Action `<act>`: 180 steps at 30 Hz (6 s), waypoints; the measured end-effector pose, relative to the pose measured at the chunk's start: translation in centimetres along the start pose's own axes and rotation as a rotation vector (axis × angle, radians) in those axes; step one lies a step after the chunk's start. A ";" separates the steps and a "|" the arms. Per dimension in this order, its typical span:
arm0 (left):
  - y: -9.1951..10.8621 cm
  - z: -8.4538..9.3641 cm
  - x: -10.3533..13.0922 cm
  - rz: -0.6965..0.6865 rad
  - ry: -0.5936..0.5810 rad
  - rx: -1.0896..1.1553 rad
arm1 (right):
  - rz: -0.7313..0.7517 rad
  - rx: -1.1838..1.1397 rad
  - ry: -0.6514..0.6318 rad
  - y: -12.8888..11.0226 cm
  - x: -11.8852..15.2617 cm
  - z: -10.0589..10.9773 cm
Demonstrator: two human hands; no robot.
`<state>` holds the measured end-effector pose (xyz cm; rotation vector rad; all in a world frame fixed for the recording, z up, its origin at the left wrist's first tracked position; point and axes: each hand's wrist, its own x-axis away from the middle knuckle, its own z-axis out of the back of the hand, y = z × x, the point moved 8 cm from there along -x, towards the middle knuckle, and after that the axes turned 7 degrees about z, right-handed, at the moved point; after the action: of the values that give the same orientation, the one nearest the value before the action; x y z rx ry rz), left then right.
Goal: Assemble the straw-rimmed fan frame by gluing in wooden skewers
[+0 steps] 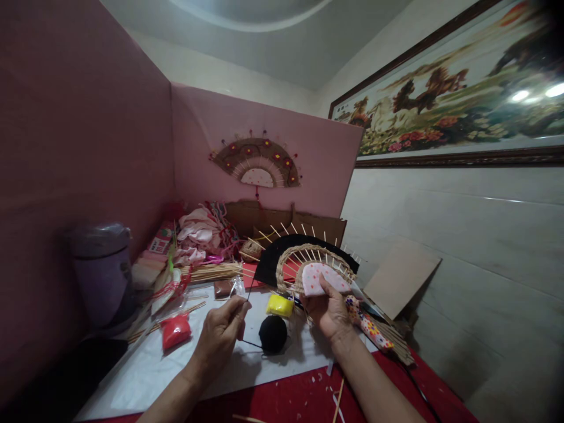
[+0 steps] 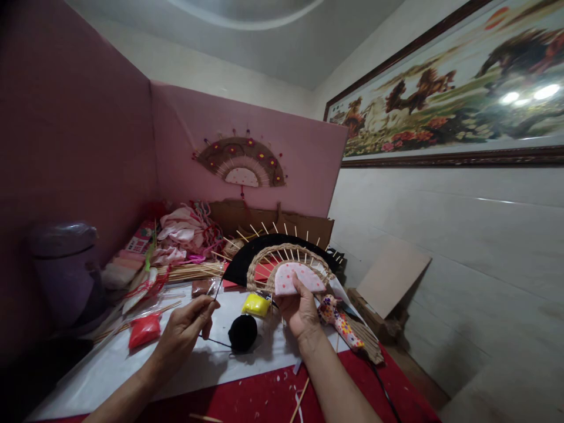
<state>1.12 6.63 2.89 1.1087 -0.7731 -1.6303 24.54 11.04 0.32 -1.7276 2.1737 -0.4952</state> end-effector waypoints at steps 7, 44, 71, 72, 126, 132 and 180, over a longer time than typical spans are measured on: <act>-0.4 0.1 -0.5 0.075 -0.002 0.112 | 0.003 0.039 -0.012 -0.2 0.2 -0.1; 0.0 2.2 -0.5 -0.039 0.210 0.020 | -0.037 0.098 0.015 0.0 0.0 0.5; 0.1 3.3 -0.5 -0.022 0.292 0.096 | 0.007 0.143 0.095 -0.2 0.1 0.7; 0.1 3.3 -0.5 -0.028 0.295 0.101 | 0.014 0.139 0.096 -0.3 0.1 0.7; 1.1 3.8 -0.1 -0.193 0.348 -0.006 | 0.030 0.157 0.138 -0.6 -0.2 1.4; 0.7 3.9 -0.2 -0.098 0.366 -0.010 | 0.035 0.159 0.135 -0.7 -0.1 1.2; -0.5 4.6 -0.4 0.042 0.400 -0.035 | 0.053 0.133 0.099 -0.8 -0.5 1.3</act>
<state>-3.24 7.10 4.33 1.3297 -0.4994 -1.3226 25.87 11.23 -0.47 -1.6036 2.1929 -0.7085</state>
